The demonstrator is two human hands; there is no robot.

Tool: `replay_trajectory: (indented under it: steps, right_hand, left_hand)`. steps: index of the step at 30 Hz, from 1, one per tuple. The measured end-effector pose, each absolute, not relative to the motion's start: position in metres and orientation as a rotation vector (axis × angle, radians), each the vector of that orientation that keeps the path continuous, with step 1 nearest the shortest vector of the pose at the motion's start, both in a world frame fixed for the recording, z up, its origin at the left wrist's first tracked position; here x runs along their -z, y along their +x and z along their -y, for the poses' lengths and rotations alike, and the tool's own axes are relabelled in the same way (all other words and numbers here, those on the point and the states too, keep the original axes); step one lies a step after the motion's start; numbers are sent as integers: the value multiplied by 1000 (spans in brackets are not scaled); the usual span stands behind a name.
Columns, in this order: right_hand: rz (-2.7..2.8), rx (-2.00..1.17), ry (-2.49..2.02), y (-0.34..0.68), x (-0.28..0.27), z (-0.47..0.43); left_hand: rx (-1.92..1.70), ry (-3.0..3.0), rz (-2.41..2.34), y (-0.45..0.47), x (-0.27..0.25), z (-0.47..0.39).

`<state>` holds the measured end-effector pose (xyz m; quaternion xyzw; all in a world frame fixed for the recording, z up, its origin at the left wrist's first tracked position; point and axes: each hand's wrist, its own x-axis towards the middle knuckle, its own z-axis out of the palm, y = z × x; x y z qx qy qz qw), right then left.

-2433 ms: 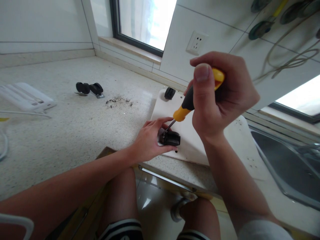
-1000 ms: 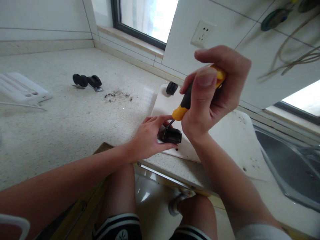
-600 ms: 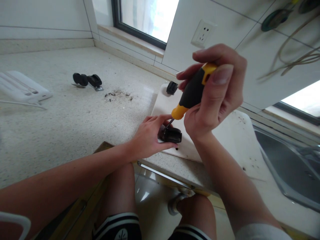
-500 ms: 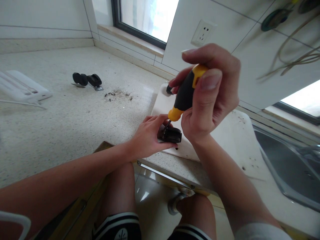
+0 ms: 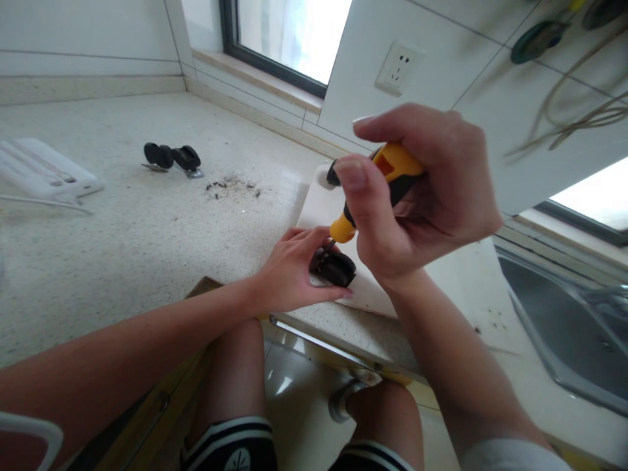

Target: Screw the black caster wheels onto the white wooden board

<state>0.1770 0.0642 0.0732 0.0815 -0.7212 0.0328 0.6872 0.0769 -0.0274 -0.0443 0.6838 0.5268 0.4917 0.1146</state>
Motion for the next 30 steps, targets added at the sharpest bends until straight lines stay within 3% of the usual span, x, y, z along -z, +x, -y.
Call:
replay_trajectory:
  steps: [13, 26, 30]
  right_hand:
    - [1897, -212, 81, 207, -78, -122]
    - [1690, -23, 82, 203, -70, -104]
    - [1731, -137, 75, 197, -66, -114]
  left_hand:
    - [-1420, 1992, -1466, 75, 41, 27]
    - [-1407, 1979, -1541, 76, 42, 28]
    - [-1408, 1963, -1562, 75, 44, 28]
